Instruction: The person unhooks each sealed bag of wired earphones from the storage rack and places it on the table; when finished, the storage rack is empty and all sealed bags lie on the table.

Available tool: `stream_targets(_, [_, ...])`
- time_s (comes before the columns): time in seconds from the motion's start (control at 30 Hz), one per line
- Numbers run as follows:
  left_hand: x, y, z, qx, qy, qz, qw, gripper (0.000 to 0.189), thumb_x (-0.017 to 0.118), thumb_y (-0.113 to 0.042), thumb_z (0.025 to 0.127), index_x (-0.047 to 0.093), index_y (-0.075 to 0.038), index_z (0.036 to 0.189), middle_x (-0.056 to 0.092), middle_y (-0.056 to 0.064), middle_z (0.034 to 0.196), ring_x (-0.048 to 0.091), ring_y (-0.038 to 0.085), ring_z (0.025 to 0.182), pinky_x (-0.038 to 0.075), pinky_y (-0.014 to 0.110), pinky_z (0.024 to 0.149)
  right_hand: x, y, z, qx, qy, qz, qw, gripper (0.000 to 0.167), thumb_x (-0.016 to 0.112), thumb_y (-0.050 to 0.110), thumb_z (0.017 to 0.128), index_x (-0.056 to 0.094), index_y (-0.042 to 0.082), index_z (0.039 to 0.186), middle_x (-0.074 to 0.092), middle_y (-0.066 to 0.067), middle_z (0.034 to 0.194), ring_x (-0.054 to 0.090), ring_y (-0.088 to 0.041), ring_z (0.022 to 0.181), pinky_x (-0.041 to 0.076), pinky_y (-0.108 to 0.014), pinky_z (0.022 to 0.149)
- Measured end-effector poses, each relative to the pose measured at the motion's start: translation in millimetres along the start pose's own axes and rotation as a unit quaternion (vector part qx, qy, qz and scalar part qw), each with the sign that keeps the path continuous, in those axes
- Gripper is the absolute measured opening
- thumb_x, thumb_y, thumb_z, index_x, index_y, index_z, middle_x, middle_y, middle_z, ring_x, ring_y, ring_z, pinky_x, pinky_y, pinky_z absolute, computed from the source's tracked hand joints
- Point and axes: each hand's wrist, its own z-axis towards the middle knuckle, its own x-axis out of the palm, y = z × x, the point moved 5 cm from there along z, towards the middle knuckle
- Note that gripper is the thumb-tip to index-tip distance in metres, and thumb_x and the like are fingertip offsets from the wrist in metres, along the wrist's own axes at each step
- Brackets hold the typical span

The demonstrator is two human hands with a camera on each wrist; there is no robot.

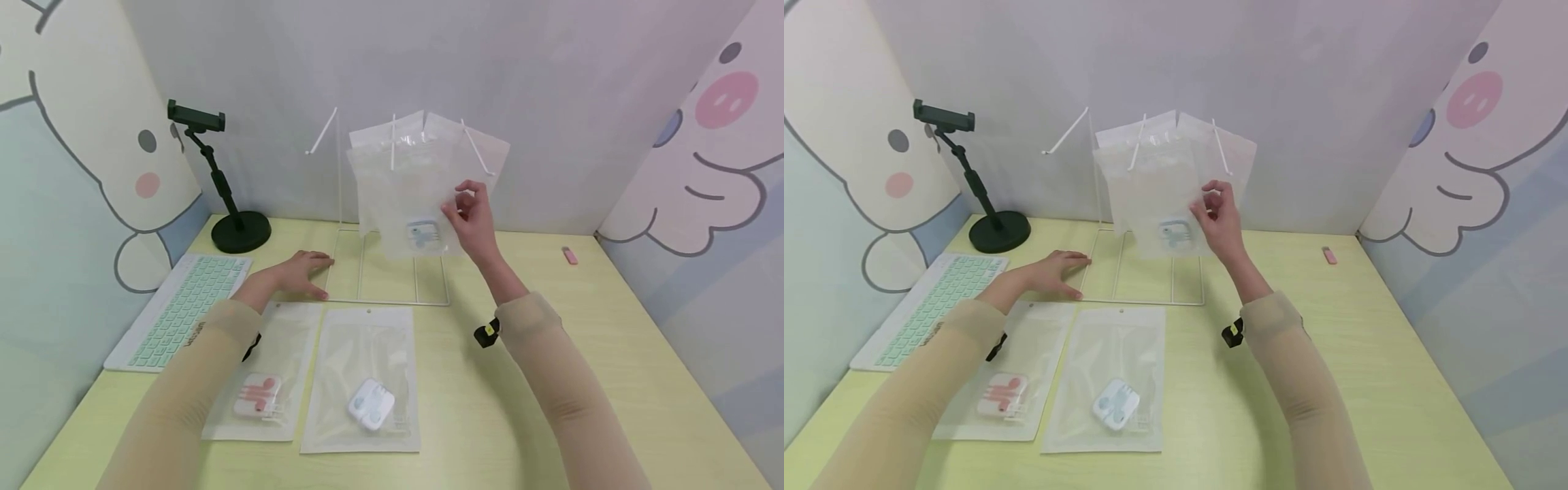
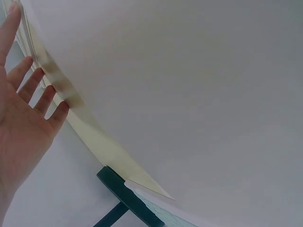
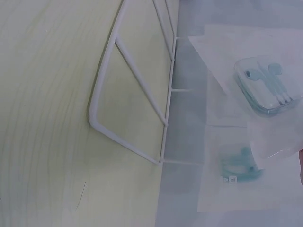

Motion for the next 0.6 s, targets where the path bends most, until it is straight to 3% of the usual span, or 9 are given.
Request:
stream_targets(0.13, [-0.2, 1.7, -0.5, -0.001, 0.001, -0.004, 1.0, 0.091, 0.074, -0.045, 0.078, 0.031, -0.006, 0.148, 0.022, 0.019, 0.153, 0.014, 0.044, 0.138, 0.019, 0.061, 0.109, -3, 11, -5.5, -0.02, -0.002, -0.053, 0.9984, 0.024, 0.061, -0.001, 0.089, 0.049, -0.01, 0.108, 0.06, -0.01, 0.09, 0.05, -0.008, 0.072, 0.041, -0.016, 0.061])
stream_targets(0.3, [1.1, 2.9, 0.5, 0.002, -0.001, -0.002, 1.0, 0.09, 0.074, -0.044, 0.079, 0.03, -0.006, 0.148, 0.022, 0.019, 0.153, 0.014, 0.044, 0.138, 0.018, 0.06, 0.109, -6, 22, -11.8, -0.055, 0.009, -0.093, 0.9941, 0.017, 0.06, -0.004, 0.089, 0.062, -0.008, 0.105, 0.064, -0.02, 0.107, 0.052, -0.011, 0.075, 0.04, -0.015, 0.06])
stream_targets(0.47, [0.9, 1.9, -0.1, 0.004, -0.005, -0.011, 0.9999, 0.09, 0.075, -0.043, 0.078, 0.031, -0.006, 0.147, 0.022, 0.02, 0.153, 0.014, 0.045, 0.138, 0.018, 0.062, 0.108, -10, 32, -17.6, -0.092, 0.041, -0.123, 0.9874, 0.026, 0.062, -0.006, 0.087, 0.063, -0.005, 0.113, 0.062, -0.021, 0.11, 0.052, -0.011, 0.082, 0.041, -0.015, 0.063])
stream_targets(0.6, [1.3, 1.8, -0.7, 0.004, -0.004, -0.002, 1.0, 0.09, 0.074, -0.045, 0.079, 0.031, -0.006, 0.148, 0.022, 0.02, 0.153, 0.015, 0.044, 0.138, 0.019, 0.06, 0.109, -15, 27, -19.4, -0.093, 0.071, -0.134, 0.984, 0.041, 0.068, -0.005, 0.083, 0.061, 0.0, 0.122, 0.06, -0.018, 0.112, 0.052, -0.014, 0.088, 0.041, -0.015, 0.066])
